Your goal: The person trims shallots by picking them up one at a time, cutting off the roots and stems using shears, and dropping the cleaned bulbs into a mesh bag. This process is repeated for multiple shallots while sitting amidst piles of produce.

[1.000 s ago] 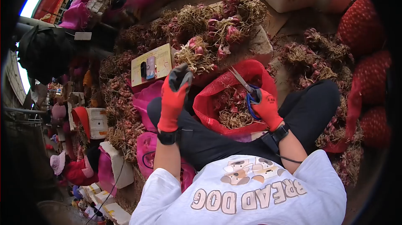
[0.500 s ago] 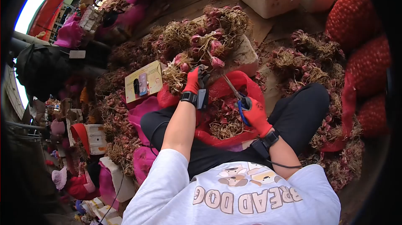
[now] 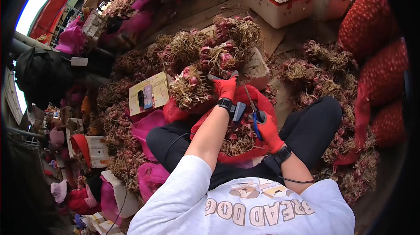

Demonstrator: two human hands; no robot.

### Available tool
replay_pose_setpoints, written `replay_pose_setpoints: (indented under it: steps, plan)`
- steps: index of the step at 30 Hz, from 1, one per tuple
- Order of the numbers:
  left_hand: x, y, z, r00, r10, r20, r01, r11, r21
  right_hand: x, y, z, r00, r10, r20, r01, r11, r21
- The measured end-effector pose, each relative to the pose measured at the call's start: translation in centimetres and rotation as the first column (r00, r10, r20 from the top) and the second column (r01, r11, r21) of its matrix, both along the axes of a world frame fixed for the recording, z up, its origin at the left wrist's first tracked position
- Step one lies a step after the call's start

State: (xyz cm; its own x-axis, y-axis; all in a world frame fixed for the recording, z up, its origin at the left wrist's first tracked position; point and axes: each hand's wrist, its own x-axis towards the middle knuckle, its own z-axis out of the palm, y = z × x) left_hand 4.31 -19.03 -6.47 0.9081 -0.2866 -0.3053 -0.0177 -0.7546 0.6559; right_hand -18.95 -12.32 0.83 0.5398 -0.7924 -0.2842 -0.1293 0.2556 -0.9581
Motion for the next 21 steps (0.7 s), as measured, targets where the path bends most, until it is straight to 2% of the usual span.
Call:
replay_pose_setpoints:
  steps: [2, 4, 6, 7, 8, 10, 12, 13, 14, 16, 17, 18, 19, 20, 21]
  plan:
    - [0.3, 0.4, -1.4, 1.000, 0.030, 0.005, -0.025, 0.913, -0.408, 0.0, -0.2, 0.3, 0.997, 0.036, 0.070, -0.046, 0.989, 0.142]
    - [2.8, 0.6, -5.0, 1.000, 0.002, -0.022, -0.018, 0.673, -0.739, 0.3, -0.5, 0.6, 0.977, 0.054, 0.205, -0.119, 0.941, 0.316]
    - [5.3, 3.1, -4.6, 0.958, -0.163, -0.234, -0.067, 0.669, -0.740, 0.4, -0.9, 0.6, 0.920, 0.027, 0.390, -0.235, 0.837, 0.495]
    - [5.8, 4.1, -3.2, 0.933, -0.245, -0.263, -0.051, 0.634, -0.772, 0.3, -1.7, 1.2, 0.901, 0.140, 0.410, -0.345, 0.803, 0.485]
    - [6.2, 5.5, -1.1, 0.901, -0.321, -0.292, -0.045, 0.600, -0.799, 0.9, -2.3, 2.2, 0.905, 0.176, 0.388, -0.362, 0.798, 0.481]
    - [6.5, 7.8, 3.6, 0.771, -0.317, -0.553, -0.160, 0.743, -0.650, 2.6, -3.7, 3.7, 0.906, 0.250, 0.343, -0.395, 0.791, 0.467]
    - [8.5, 8.2, 2.9, 0.522, -0.560, -0.643, -0.313, 0.576, -0.755, 4.6, -5.1, 0.6, 0.913, 0.260, 0.313, -0.392, 0.767, 0.508]
    - [8.5, 8.4, 2.3, 0.696, -0.571, -0.435, -0.084, 0.536, -0.840, 5.3, -5.8, -0.2, 0.910, 0.277, 0.310, -0.405, 0.758, 0.511]
    - [8.4, 8.8, 1.6, 0.801, -0.570, -0.183, 0.160, 0.498, -0.852, 6.0, -6.3, -1.0, 0.906, 0.292, 0.307, -0.416, 0.751, 0.512]
    - [8.6, 8.7, 2.6, 0.808, -0.548, -0.217, 0.136, 0.532, -0.835, 6.9, -7.2, -0.6, 0.906, 0.331, 0.264, -0.422, 0.766, 0.485]
    - [9.0, 8.6, 3.2, 0.693, -0.515, -0.504, -0.128, 0.600, -0.789, 7.2, -7.7, -0.5, 0.902, 0.378, 0.208, -0.431, 0.780, 0.454]
    - [9.4, 8.7, 3.6, 0.493, -0.461, -0.738, -0.364, 0.661, -0.656, 7.5, -8.2, -0.1, 0.895, 0.420, 0.148, -0.442, 0.791, 0.423]
    - [9.9, 8.7, 2.6, 0.489, -0.496, -0.717, -0.412, 0.593, -0.692, 8.2, -8.6, 0.0, 0.904, 0.413, 0.112, -0.413, 0.771, 0.484]
    - [9.6, 9.1, 2.0, 0.605, -0.552, -0.574, -0.291, 0.518, -0.804, 8.5, -9.0, 0.4, 0.891, 0.445, 0.088, -0.428, 0.762, 0.485]
    - [9.2, 9.1, 2.2, 0.668, -0.582, -0.463, -0.191, 0.467, -0.863, 8.7, -9.4, 1.6, 0.877, 0.477, 0.063, -0.445, 0.753, 0.485]
